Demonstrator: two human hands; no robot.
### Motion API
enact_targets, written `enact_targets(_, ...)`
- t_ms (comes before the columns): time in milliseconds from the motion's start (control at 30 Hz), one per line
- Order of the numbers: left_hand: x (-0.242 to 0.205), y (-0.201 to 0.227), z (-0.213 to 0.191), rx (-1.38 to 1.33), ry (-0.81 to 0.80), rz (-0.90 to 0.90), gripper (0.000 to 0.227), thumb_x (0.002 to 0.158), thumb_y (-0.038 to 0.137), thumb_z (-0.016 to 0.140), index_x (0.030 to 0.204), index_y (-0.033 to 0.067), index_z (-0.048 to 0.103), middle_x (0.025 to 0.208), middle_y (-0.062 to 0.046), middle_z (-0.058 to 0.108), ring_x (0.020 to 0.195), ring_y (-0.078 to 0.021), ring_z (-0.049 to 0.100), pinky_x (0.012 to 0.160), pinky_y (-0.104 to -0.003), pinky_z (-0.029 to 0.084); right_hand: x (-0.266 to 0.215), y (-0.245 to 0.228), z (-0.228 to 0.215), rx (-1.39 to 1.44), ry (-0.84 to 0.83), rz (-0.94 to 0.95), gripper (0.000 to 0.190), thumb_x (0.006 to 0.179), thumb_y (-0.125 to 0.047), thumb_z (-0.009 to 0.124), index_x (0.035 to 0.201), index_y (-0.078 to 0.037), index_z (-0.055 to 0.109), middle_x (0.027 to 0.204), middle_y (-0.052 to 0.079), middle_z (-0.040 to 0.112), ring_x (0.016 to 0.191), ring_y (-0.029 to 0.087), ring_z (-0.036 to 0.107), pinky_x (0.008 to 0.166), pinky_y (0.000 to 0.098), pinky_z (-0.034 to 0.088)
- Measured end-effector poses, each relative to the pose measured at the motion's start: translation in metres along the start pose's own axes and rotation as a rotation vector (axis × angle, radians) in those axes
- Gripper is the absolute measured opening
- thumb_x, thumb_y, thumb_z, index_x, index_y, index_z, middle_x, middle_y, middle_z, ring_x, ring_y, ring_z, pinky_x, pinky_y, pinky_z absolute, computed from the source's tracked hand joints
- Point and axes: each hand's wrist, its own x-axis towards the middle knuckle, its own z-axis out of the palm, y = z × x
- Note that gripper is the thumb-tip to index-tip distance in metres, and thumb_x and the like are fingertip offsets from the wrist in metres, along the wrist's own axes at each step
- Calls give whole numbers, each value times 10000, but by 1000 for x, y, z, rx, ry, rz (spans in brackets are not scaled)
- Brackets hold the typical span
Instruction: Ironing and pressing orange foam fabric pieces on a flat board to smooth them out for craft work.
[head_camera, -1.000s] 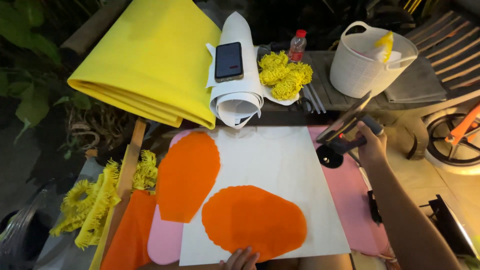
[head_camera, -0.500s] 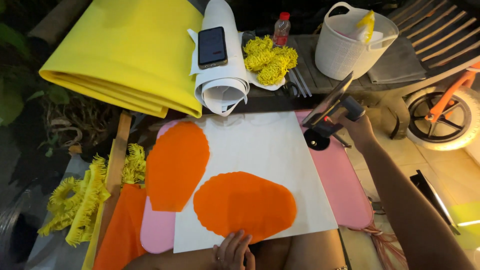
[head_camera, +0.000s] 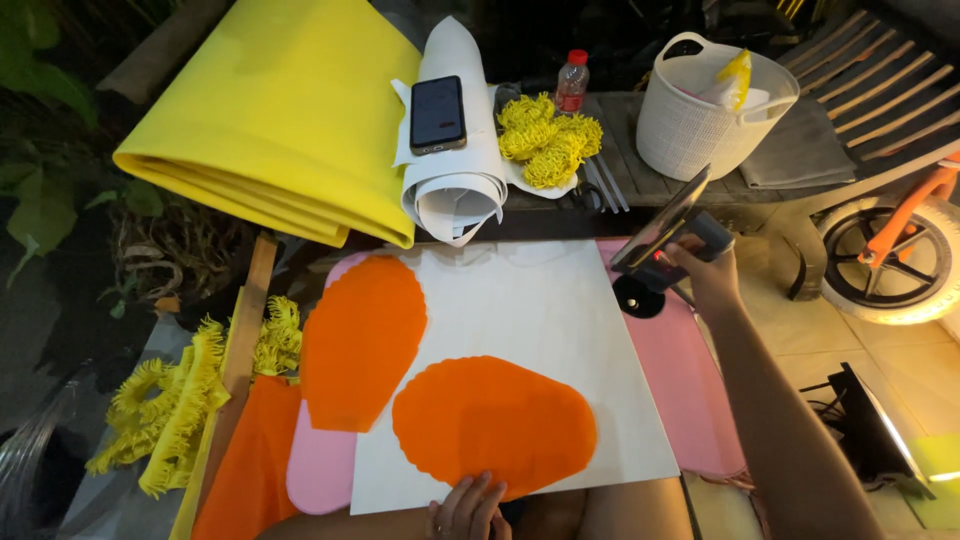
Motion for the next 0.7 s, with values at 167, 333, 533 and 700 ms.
enact_targets(167,-7,-25,38,137,366,202,539,1040,443,117,806,314,585,727,135,646,813,-62,589,1142,-350,211,-1,11,8,51,123,-26,183,803,20,627,847,-107,504,766,-26,510,662,74,519,672,201,487)
enact_targets(333,-33,-22,36,74,219,119,346,940,324,270,887,314,611,839,115,657,951,-78,567,1168,-395,112,-3,13,15,-47,318,104,198,885,-125,607,1051,-41,538,922,37,562,793,100,537,726,218,466)
enact_targets(533,-57,-26,32,88,63,109,273,963,256,322,973,297,592,963,106,657,1051,-90,548,1169,-423,75,-5,15,12,24,245,46,203,837,-87,629,1026,-72,555,918,15,573,797,92,544,763,219,455)
enact_targets(700,-63,-26,35,111,71,149,301,994,305,292,1031,299,590,1022,91,647,1084,-99,533,1163,-437,90,-5,13,13,36,222,43,187,834,-45,617,940,-87,469,849,13,520,725,97,517,683,220,472)
